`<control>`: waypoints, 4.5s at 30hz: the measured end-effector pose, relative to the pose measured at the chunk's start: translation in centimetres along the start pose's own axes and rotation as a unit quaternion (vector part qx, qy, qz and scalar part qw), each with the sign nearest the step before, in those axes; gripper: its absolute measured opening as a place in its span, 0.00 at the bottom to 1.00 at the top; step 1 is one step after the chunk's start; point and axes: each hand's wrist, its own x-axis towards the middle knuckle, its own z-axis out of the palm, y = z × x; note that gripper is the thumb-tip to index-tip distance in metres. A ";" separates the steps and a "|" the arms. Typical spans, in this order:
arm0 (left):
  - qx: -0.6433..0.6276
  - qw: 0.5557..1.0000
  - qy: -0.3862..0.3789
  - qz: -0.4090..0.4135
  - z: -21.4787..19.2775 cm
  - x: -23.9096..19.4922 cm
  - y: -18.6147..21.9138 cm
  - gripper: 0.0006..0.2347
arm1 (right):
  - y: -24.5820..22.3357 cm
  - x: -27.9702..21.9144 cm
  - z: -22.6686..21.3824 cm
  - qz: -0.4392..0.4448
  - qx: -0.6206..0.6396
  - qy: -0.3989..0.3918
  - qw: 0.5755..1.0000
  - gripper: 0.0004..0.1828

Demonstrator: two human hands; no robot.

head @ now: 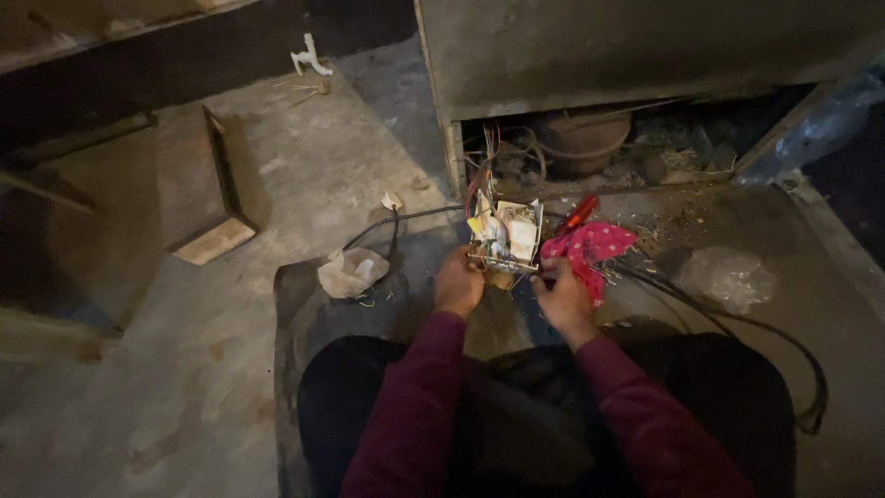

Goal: The person sits on the floor and works on an electrical box mounted low on a wall. They connect wires inside the box, secure the cover, and use a screwdriver to tighten screws on the box and a nearby socket.

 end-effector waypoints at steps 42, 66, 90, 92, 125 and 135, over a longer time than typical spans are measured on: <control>-0.202 0.970 -0.016 -0.135 2.6 1.8 -1.1 0.12 | -0.1 0.1 -1.2 -0.066 -0.092 0.058 0.992 0.25; -0.114 0.975 -0.046 -0.188 2.6 1.4 -1.5 0.15 | 0.2 0.8 1.2 0.044 0.230 -0.041 0.971 0.20; -0.453 0.860 0.033 -0.233 5.3 2.9 -4.5 0.14 | 0.8 -0.2 2.1 -0.026 0.223 -0.030 0.974 0.13; -0.485 0.851 0.024 -0.199 4.9 2.8 -3.6 0.15 | -0.3 -0.4 1.8 -0.135 0.244 0.039 0.959 0.13; -0.463 0.865 -0.037 -0.189 -2.5 1.1 8.7 0.29 | -6.9 0.9 -3.9 -0.123 0.314 -0.005 0.942 0.42; -0.389 0.912 -0.043 -0.123 -2.7 2.6 9.7 0.28 | -7.8 1.9 -4.1 -0.134 0.326 0.011 0.936 0.41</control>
